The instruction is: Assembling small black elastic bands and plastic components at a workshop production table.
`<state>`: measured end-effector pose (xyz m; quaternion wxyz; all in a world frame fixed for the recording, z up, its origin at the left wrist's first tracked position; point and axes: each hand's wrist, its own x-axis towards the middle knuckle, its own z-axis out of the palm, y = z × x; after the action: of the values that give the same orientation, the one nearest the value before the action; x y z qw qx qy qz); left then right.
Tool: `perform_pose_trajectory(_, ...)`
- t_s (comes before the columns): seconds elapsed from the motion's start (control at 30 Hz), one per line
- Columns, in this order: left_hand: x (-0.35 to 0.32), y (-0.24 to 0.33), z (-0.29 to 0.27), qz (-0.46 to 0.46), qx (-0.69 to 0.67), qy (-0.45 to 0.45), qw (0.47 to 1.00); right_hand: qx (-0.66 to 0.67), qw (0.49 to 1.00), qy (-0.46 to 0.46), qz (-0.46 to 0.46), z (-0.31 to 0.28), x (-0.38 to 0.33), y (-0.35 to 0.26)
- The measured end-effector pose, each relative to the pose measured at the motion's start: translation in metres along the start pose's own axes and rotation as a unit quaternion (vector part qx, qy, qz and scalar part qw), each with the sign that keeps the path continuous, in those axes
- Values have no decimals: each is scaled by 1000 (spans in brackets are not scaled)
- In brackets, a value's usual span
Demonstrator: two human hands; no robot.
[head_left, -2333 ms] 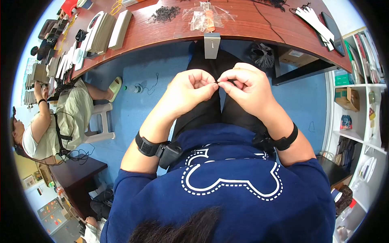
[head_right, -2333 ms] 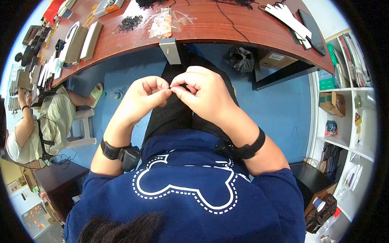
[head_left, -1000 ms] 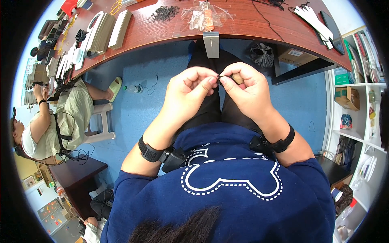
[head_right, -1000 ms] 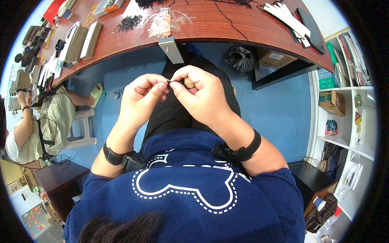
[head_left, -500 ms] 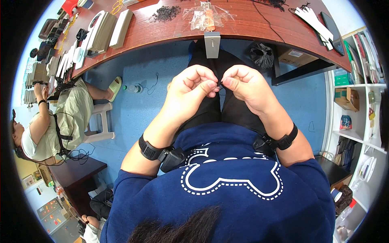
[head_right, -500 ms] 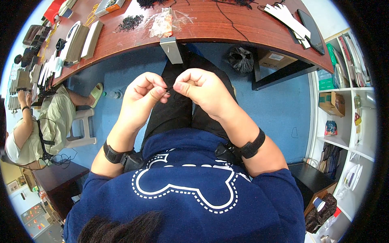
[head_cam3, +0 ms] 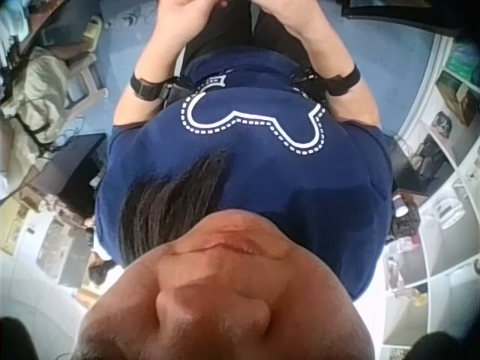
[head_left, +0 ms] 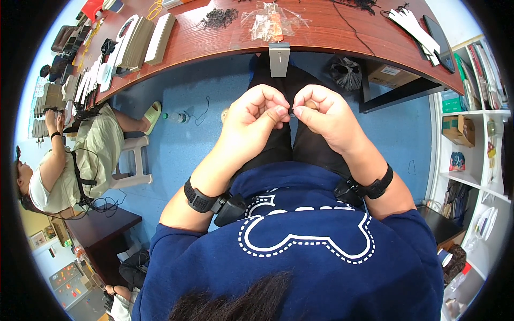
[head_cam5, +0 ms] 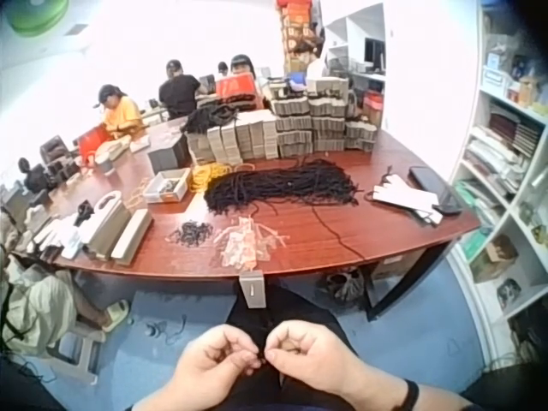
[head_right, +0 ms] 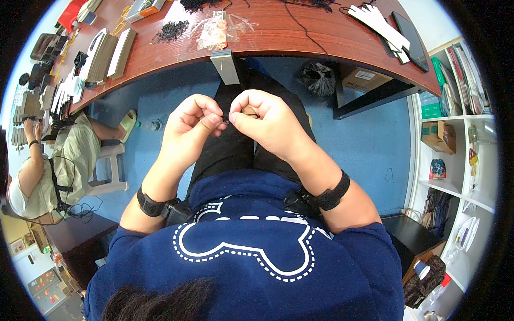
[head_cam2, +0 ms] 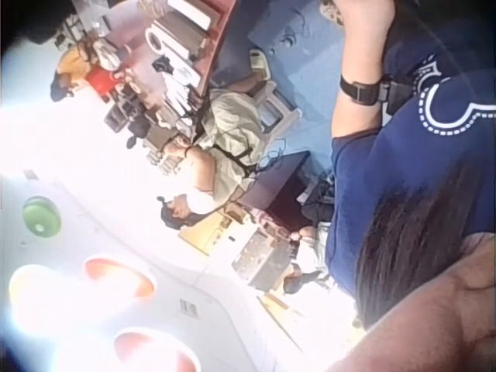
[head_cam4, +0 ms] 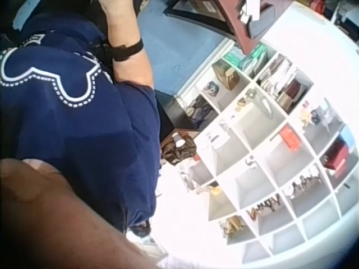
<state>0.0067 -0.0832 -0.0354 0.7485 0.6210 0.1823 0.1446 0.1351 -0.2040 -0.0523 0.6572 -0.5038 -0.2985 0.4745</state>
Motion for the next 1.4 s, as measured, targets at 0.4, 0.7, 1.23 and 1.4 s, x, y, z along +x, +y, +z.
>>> perform_pose_trajectory(0.4, -1, 3, -4, 6, 6, -27, 1000, 79, 996, 26, 21, -3, -4, 3)
perform_pose_trajectory(0.7, 1, -1, -3, -35, 46, 34, 998, -44, 993, 68, -84, 5, 0, 12)
perform_pose_trajectory(1.23, -7, 6, 0, 91, 248, 79, 961, -253, 954, 85, -139, 12, -9, -2)
perform_pose_trajectory(1.4, -7, 12, 1, 153, 339, 60, 926, -240, 959, 77, -127, 11, -9, -3)
